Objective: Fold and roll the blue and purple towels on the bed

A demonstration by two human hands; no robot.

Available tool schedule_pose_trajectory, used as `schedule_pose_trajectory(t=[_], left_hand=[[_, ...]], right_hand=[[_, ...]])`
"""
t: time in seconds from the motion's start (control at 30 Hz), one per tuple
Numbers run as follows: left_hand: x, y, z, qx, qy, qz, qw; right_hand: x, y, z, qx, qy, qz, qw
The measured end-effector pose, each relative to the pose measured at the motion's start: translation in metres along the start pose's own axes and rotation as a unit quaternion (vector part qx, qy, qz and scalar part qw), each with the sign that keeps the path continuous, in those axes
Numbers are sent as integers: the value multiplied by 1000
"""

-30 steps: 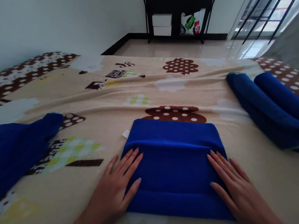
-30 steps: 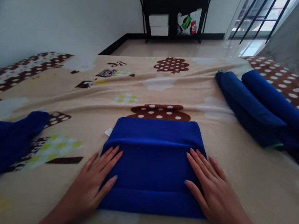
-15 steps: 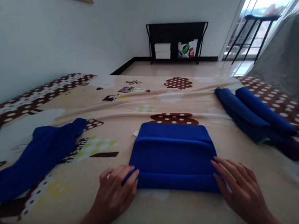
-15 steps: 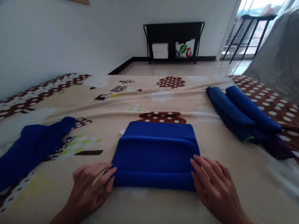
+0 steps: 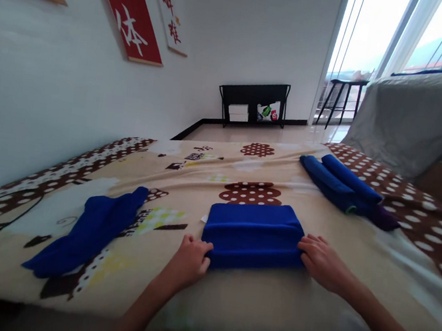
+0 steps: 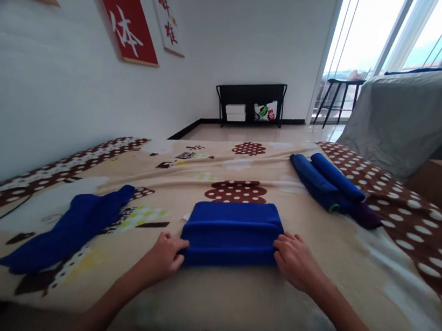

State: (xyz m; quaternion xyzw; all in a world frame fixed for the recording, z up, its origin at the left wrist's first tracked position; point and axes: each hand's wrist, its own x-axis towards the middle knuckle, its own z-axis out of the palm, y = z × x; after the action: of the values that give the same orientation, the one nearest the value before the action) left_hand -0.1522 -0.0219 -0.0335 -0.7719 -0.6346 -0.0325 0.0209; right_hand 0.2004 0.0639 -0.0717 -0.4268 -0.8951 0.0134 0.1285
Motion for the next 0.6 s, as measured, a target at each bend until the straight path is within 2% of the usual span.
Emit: schedule_pose_trajectory(t=[0.1, 0.2, 0.27, 0.37, 0.43, 0.53, 0.6], left_hand=[[-12, 13, 3, 18, 2, -34, 999], [-11, 41, 12, 47, 71, -92, 992], [-6, 65, 22, 25, 112, -66, 991], [-2, 86, 38, -38, 106, 41, 993], [-7, 77, 46, -48, 90, 63, 993], [-22, 41, 46, -38, 82, 12, 996], [-26, 26, 41, -26, 80, -33, 996]], right_hand=[[-14, -8, 2, -23, -17, 41, 999], [-9, -34, 5, -63, 25, 82, 994], [1, -61, 10, -66, 48, 65, 995], [8, -88, 25, 3, 41, -37, 998], [3, -79, 34, 38, 33, -64, 997], [-13, -40, 39, 27, 51, 7, 998], [-18, -26, 36, 9, 69, 43, 997]])
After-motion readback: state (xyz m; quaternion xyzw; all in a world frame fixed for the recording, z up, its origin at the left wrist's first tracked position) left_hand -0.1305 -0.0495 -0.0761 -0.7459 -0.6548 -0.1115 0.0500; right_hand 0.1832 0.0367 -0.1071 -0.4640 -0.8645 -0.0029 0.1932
